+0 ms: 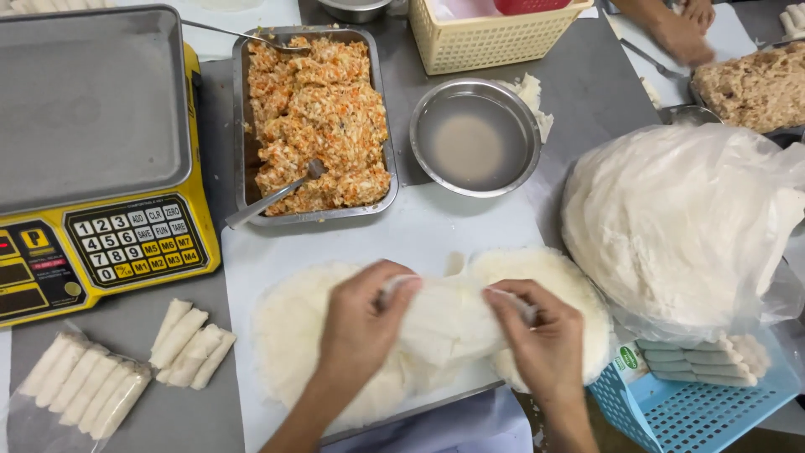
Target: Separating individual spring roll wrappers from a large stack on a production table
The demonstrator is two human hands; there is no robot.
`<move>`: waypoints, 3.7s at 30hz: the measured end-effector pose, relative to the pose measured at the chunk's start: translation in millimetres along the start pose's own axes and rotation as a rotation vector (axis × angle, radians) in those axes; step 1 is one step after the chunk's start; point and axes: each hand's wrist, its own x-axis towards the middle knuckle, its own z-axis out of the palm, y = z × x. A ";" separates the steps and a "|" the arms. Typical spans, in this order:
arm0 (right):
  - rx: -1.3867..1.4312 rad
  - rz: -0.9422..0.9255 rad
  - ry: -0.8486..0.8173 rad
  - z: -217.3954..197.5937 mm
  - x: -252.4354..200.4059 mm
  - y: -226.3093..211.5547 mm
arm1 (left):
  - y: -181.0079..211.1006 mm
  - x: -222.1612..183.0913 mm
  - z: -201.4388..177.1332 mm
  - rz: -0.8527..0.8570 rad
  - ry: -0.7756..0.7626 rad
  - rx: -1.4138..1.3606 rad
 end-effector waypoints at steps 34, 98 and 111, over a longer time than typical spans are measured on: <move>-0.076 -0.297 0.074 -12.0 3.4 6.0 | -7.8 10.8 12.5 0.191 -0.113 0.299; -1.099 -0.450 -0.086 -56.7 71.6 97.2 | -94.9 -36.0 -68.8 0.090 -0.072 0.961; -0.350 -0.185 -0.309 -87.1 25.6 18.8 | -24.3 -20.6 29.5 0.026 -0.260 0.141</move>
